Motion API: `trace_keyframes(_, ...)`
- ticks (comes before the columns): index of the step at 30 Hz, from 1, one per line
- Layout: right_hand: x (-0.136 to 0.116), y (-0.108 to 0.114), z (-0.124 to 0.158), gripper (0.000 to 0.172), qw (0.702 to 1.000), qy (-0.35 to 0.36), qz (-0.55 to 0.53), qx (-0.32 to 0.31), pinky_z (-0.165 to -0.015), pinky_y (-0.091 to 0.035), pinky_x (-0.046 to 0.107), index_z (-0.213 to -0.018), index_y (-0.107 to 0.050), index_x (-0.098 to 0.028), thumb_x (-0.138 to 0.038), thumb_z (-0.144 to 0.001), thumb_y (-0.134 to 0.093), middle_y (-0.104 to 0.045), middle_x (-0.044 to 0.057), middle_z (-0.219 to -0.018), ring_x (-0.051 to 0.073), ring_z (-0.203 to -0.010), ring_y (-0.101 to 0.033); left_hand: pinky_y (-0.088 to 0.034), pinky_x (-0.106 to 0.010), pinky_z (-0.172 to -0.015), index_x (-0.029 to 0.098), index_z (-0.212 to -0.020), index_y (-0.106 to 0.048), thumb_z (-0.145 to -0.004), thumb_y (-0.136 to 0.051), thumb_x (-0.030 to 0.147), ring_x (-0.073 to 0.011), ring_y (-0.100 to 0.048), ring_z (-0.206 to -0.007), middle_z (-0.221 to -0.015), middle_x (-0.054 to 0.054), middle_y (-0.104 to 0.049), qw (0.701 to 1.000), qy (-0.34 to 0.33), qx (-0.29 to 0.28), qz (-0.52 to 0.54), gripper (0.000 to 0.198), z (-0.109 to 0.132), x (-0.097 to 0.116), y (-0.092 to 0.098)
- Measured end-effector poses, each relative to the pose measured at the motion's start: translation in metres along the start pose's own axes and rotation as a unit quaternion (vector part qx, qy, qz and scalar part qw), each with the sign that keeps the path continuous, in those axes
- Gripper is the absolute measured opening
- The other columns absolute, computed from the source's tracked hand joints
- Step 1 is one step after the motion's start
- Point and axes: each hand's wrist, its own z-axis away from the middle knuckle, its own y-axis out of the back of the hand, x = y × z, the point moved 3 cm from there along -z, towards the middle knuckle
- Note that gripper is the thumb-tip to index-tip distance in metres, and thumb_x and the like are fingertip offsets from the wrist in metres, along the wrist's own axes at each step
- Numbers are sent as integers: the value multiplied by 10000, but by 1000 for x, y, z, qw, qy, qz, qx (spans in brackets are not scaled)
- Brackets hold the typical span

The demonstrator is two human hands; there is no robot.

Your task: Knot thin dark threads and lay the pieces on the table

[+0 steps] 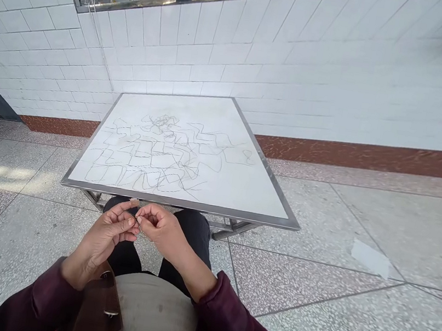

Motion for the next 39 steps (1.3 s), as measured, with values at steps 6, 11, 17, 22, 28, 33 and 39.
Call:
trace_keyframes(6, -2, 2, 2, 207, 997, -27, -70, 0, -448, -299, 220, -808, -581, -202, -387, -769, -665, -504, -64, -599, 66, -474, -364, -481, -259, -787, 187, -1258, -604, -771, -794, 249, -127, -665, -781, -736, 23, -649, 996, -12, -43, 73, 528, 2, -8, -9)
trace_keyframes(11, -3, -1, 3, 229, 995, -19, -95, 2, -458, -293, 220, -790, -570, -195, -392, -764, -685, -527, -53, -598, 80, -510, -426, -430, -253, -758, 207, -1291, -585, -771, -785, 224, -122, -651, -745, -713, 32, -633, 993, -14, -55, 103, 558, 4, -10, -13)
trace_keyframes(17, -11, -1, 10, 126, 999, 2, -33, -4, -480, -317, 241, -766, -572, -202, -319, -788, -613, -550, -48, -593, 87, -498, -422, -389, -263, -695, 222, -1312, -577, -769, -762, 222, -134, -616, -719, -715, 22, -626, 997, -9, -70, 30, 573, 4, -5, -9)
trace_keyframes(22, -16, -2, 10, 96, 1000, 6, -11, 1, -493, -324, 252, -735, -564, -210, -292, -781, -585, -571, -41, -595, 102, -517, -467, -384, -269, -701, 207, -1287, -587, -799, -729, 216, -127, -580, -699, -705, 21, -615, 996, -46, -64, -32, 508, 6, -2, -10)
trace_keyframes(28, -10, -2, 7, 184, 997, -9, -80, 14, -488, -310, 243, -781, -569, -203, -372, -784, -640, -560, -42, -627, 98, -536, -464, -405, -300, -884, 231, -1338, -532, -837, -709, 204, -120, -585, -792, -754, 32, -603, 992, -69, -78, 65, 532, 9, -7, -15)
trace_keyframes(33, -12, -4, 8, 174, 996, 8, -83, 12, -583, -402, 273, -773, -578, -204, -360, -783, -652, -571, -37, -645, 114, -582, -503, -413, -334, -885, 252, -1390, -470, -884, -649, 245, -145, -574, -802, -764, 30, -585, 990, -109, -90, -17, 537, 10, -3, -16)
trace_keyframes(39, -11, -7, 9, 135, 998, 18, -57, 9, -601, -403, 294, -762, -575, -224, -349, -794, -611, -550, -35, -625, 133, -580, -490, -397, -362, -925, 276, -1454, -378, -921, -594, 294, -174, -569, -849, -812, 16, -576, 975, -143, -73, -155, 576, 15, -1, -12)
